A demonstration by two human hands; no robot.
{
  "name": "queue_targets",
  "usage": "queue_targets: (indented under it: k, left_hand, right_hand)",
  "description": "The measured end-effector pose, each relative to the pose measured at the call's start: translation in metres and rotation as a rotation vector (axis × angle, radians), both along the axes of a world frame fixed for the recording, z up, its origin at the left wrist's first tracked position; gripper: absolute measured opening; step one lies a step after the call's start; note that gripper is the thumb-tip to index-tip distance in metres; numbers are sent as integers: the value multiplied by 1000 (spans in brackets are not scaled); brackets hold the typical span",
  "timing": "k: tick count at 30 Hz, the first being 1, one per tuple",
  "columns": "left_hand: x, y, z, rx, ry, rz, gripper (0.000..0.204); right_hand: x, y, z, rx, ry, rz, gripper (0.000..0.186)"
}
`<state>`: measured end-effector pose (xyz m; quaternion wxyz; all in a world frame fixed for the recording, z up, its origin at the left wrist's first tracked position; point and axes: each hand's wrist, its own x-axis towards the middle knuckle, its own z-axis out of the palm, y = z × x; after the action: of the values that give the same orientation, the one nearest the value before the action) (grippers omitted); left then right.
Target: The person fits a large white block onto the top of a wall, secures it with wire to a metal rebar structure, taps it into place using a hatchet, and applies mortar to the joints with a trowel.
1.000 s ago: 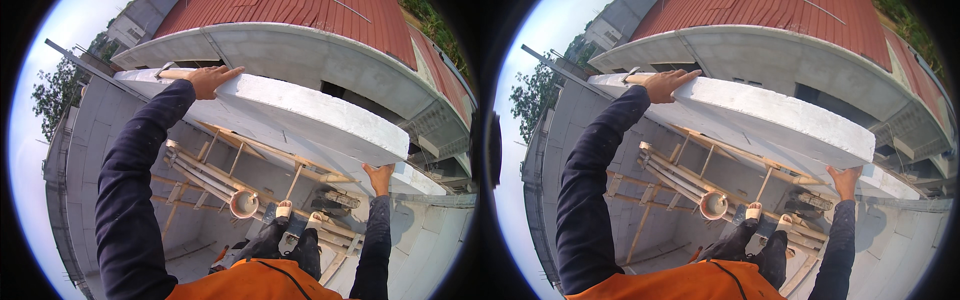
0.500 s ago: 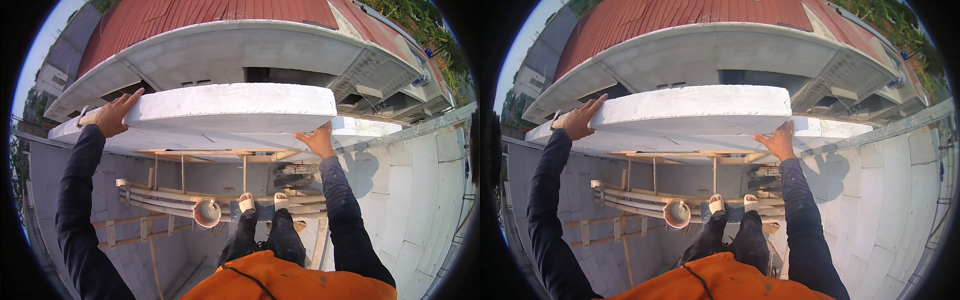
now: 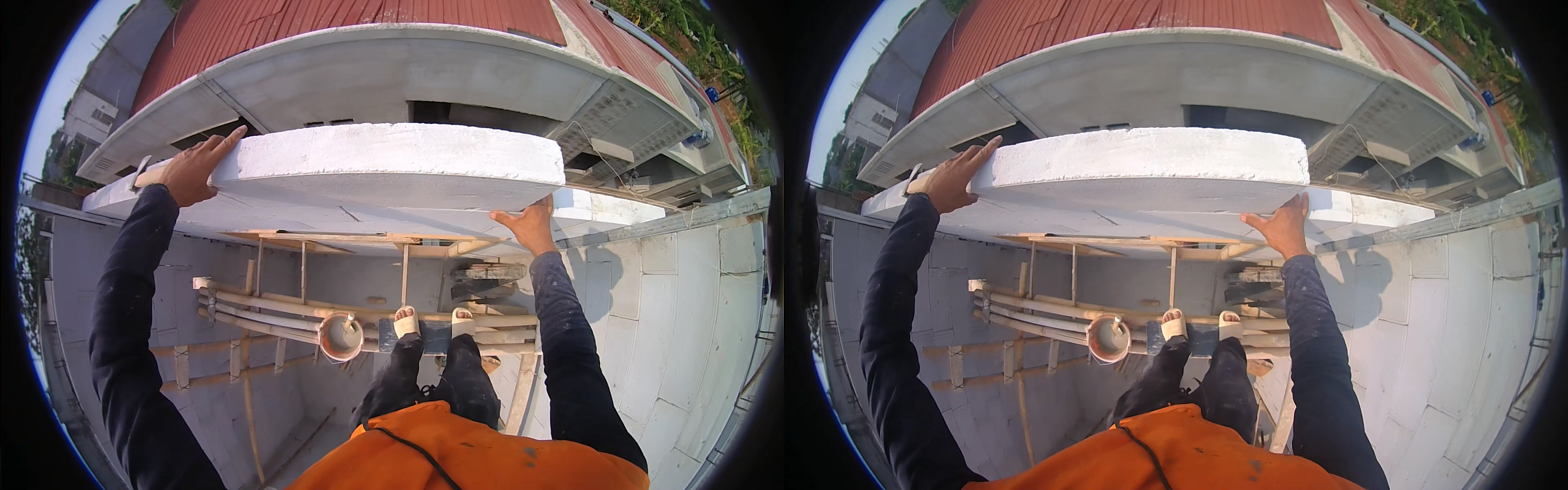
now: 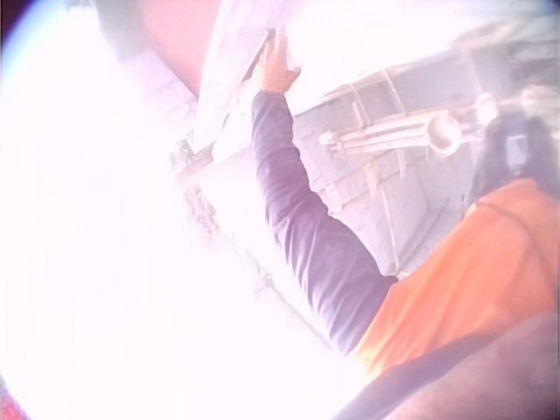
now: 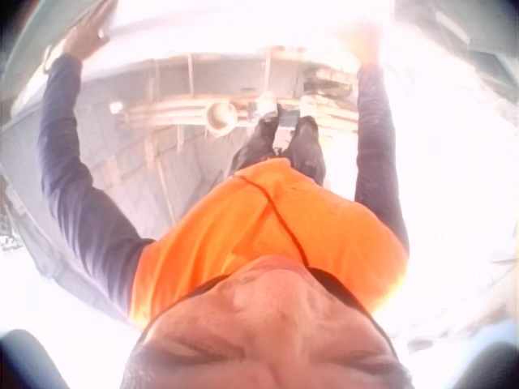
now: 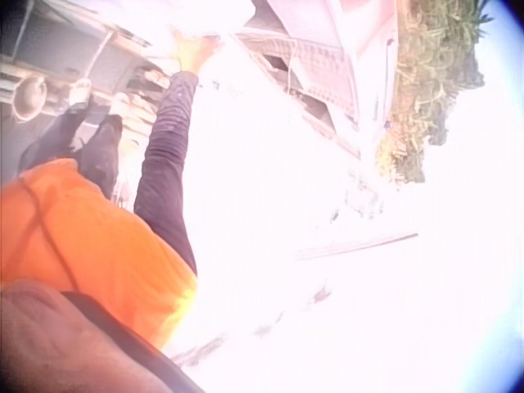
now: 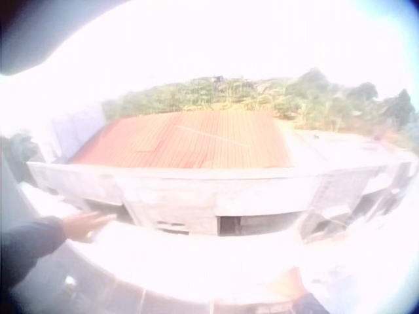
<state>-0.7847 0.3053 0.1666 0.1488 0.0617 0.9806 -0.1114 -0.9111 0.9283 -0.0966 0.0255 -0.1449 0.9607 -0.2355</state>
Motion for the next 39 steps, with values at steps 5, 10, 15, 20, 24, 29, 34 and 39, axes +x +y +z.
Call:
queue_targets:
  k: [5, 10, 15, 20, 24, 29, 34, 39]
  left_hand:
    - [-1, 6, 5, -21, -9, 27, 134]
    - [0, 1, 2, -20, 8, -6, 135]
    - [-2, 4, 1, -17, 2, -5, 137]
    - [-4, 8, 6, -15, -15, -4, 137]
    - [-2, 5, 2, -21, 7, -11, 137]
    - [-1, 2, 1, 22, 21, -29, 138]
    - [-6, 11, -1, -28, 32, -4, 137]
    - [5, -1, -6, -18, 15, 24, 135]
  right_hand:
    - [-1, 1, 9, -65, -93, 6, 91]
    - [0, 2, 8, -28, -20, 23, 85]
    - [0, 5, 7, -16, 9, 19, 82]
    - [0, 6, 9, -50, 13, 29, 85]
    - [2, 5, 7, -31, 54, 35, 87]
    - [1, 4, 7, 9, 26, 32, 88]
    - [2, 9, 16, -22, -39, 18, 87]
    - [2, -4, 17, -10, -64, 13, 83]
